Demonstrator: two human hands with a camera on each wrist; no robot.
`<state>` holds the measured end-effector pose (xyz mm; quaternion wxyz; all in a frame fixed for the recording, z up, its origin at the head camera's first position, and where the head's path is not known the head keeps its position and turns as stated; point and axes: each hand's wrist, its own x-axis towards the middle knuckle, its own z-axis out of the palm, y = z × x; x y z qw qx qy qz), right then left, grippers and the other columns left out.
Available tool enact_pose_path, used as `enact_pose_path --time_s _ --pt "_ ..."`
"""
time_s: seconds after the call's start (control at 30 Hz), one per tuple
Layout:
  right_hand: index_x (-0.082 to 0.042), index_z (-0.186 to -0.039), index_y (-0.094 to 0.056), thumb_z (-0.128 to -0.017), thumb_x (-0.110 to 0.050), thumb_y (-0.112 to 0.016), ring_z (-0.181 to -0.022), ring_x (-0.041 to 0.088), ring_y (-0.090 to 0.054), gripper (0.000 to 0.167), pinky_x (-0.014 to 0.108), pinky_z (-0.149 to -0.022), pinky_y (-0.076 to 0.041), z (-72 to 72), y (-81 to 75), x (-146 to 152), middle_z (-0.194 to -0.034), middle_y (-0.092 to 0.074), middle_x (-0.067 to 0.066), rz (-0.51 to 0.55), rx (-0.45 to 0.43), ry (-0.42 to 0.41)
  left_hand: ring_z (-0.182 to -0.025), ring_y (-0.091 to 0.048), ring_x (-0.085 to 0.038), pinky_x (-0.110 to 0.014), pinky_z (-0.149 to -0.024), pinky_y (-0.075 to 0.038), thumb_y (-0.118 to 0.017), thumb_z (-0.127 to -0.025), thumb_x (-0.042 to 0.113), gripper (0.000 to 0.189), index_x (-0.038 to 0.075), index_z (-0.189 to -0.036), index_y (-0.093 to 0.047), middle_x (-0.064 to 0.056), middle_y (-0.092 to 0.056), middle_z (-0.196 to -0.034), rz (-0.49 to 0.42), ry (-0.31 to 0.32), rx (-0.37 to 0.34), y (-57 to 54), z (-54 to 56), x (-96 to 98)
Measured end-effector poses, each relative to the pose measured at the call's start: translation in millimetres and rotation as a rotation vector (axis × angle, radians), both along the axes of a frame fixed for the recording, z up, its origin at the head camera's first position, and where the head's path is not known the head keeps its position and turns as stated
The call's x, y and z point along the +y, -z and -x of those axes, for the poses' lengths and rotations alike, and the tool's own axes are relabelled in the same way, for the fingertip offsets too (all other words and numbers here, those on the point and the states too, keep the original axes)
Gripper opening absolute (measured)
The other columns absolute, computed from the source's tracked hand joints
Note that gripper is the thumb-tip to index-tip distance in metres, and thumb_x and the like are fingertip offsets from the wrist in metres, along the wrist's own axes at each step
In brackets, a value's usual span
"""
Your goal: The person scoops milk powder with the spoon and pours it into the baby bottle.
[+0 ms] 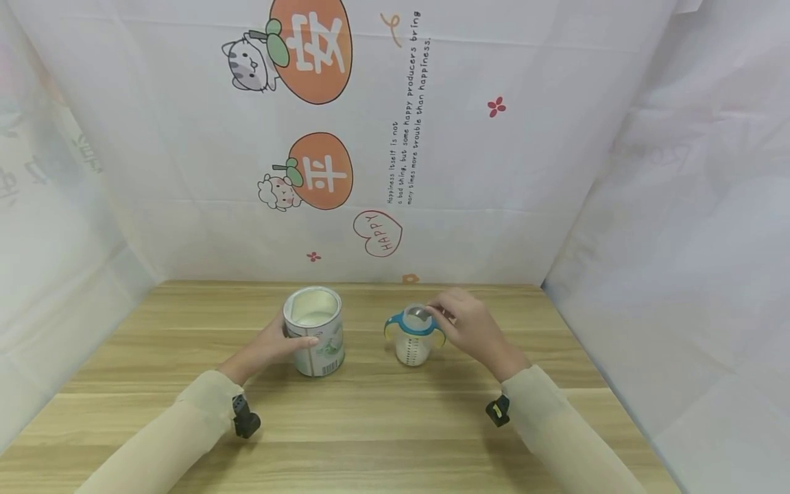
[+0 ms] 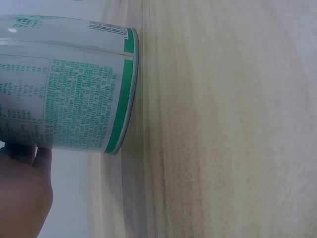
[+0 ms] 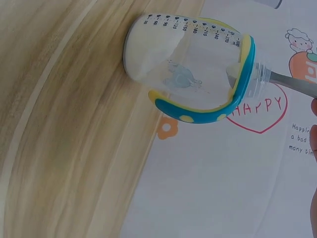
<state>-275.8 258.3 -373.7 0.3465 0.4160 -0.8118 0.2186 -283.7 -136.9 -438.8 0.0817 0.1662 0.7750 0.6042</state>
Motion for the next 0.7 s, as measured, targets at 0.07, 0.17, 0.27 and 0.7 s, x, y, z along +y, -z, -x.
enact_pose_path --time_s 0.07,0.17,0.27,0.7 --pt "-0.007 -0.09 -0.07 -0.081 0.002 -0.079 -0.074 0.01 -0.06 0.016 0.016 -0.063 -0.052 -1.1 -1.3 -1 -0.085 -0.066 0.001 -0.02 0.018 -0.009 -0.14 -0.036 -0.035 -0.062 -0.114 -0.021 -0.084 -0.083 0.033 0.101 0.03 -0.157 -0.015 -0.013 -0.041 -0.149 0.003 -0.003 0.0 0.1 -0.3 0.0" --pt "-0.006 -0.089 -0.07 -0.085 -0.003 -0.077 -0.076 0.012 -0.061 0.009 0.019 -0.064 -0.053 -3.1 -3.6 -1 -0.085 -0.066 0.001 -0.049 0.053 -0.027 -0.139 -0.036 -0.035 -0.062 -0.114 -0.021 -0.084 -0.083 0.034 0.102 0.03 -0.158 -0.015 -0.012 -0.041 -0.149 0.014 -0.018 -0.005 0.5 -0.1 0.0" --pt "-0.005 -0.089 -0.069 -0.092 -0.009 -0.072 -0.076 0.013 -0.061 0.005 0.02 -0.064 -0.053 -4.6 -5.2 -2 -0.086 -0.066 0.001 -0.067 0.079 -0.042 -0.14 -0.036 -0.035 -0.063 -0.114 -0.022 -0.084 -0.083 0.035 0.102 0.031 -0.157 -0.015 -0.012 -0.04 -0.149 0.018 -0.025 -0.004 1.2 0.6 0.0" --pt "-0.001 -0.091 -0.07 -0.095 -0.009 -0.068 -0.075 0.016 -0.059 0.01 0.024 -0.063 -0.052 -11.8 -10.3 -5 -0.086 -0.065 0.004 -0.123 0.129 -0.078 -0.14 -0.036 -0.035 -0.063 -0.114 -0.022 -0.083 -0.084 0.032 0.099 0.033 -0.157 -0.016 -0.012 -0.04 -0.149 0.006 -0.001 0.034 2.4 0.8 1.1"
